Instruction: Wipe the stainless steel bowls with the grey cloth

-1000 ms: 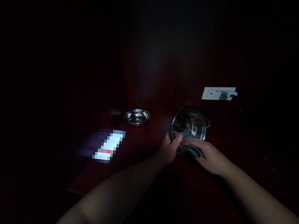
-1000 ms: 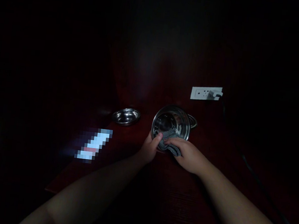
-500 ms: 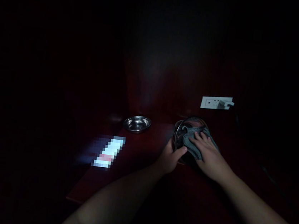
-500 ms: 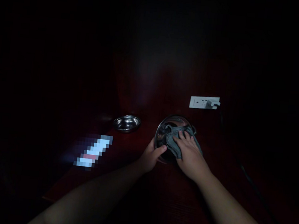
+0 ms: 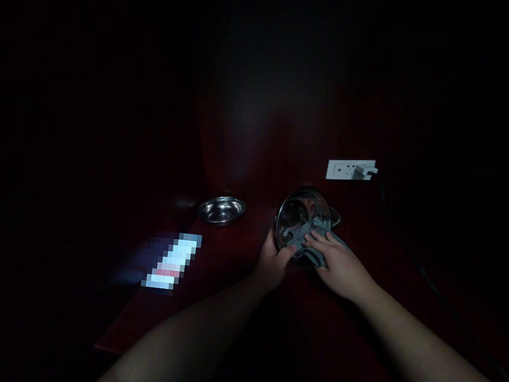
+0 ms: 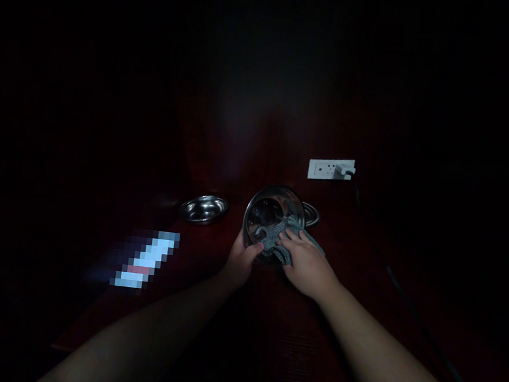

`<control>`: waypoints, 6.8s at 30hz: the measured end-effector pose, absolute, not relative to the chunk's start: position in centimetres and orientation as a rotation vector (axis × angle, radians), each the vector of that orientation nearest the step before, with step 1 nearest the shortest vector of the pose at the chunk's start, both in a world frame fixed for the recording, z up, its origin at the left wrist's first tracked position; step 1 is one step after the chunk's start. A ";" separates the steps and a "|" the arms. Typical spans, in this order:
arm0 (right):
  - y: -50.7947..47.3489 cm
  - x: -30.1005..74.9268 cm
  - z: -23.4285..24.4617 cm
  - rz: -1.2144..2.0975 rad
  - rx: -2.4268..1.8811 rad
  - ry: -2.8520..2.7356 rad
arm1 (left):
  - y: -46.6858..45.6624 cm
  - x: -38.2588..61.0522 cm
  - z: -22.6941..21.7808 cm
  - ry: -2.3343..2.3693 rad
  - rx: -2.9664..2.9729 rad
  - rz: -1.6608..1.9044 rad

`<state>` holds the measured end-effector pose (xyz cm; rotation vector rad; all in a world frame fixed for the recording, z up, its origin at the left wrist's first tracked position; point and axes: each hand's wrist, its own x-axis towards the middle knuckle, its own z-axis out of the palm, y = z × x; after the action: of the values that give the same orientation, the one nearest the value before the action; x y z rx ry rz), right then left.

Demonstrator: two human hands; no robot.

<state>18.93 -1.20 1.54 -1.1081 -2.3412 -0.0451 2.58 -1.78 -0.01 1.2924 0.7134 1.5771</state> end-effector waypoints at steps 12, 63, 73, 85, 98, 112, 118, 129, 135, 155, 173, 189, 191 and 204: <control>-2.0 18.4 2.2 0.480 -0.692 -2.298 | -1.9 2.5 0.0 0.708 1.224 1.506; -1.7 18.8 2.3 0.406 -0.587 -2.275 | -1.9 3.0 -0.6 0.558 1.238 1.385; -1.7 19.0 2.5 0.515 -0.727 -2.299 | -1.2 2.0 -0.5 0.820 1.380 1.575; -1.5 19.3 2.9 0.564 -0.800 -2.205 | -1.0 2.0 -0.5 0.832 1.362 1.556; -1.7 19.4 3.2 0.574 -0.762 -2.152 | -1.2 2.0 -0.3 0.810 1.279 1.536; -1.0 20.7 3.9 -0.140 -1.002 -1.310 | -1.6 2.3 -0.2 0.822 1.289 1.438; -1.9 20.2 4.0 -0.088 -0.953 -1.473 | -1.8 2.4 -0.3 0.805 1.301 1.422; -1.3 21.6 4.9 -0.295 -1.006 -1.124 | -0.9 2.8 -1.4 0.711 1.077 1.328; -2.4 19.5 3.6 0.017 -0.787 -2.023 | -1.4 2.9 -0.8 0.597 1.053 1.307; -1.7 18.4 1.8 0.250 -0.779 -2.423 | -0.9 2.7 -0.3 0.680 0.997 1.571; -2.9 17.0 1.6 0.246 -0.733 -2.506 | -0.8 3.1 0.3 0.681 0.774 1.677; -2.1 17.8 0.9 -0.036 -0.999 -2.570 | -0.8 3.1 -0.4 0.772 0.883 1.678; -2.4 17.3 1.1 0.041 -0.919 -2.579 | -0.7 3.0 -0.6 0.793 0.928 1.690; -1.7 17.7 1.3 0.065 -0.899 -2.517 | -0.8 3.1 -0.2 0.808 0.957 1.721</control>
<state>17.72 -1.75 1.25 -0.8986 -2.5171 0.0654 3.06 -0.83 -0.19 0.9570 0.8084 1.7211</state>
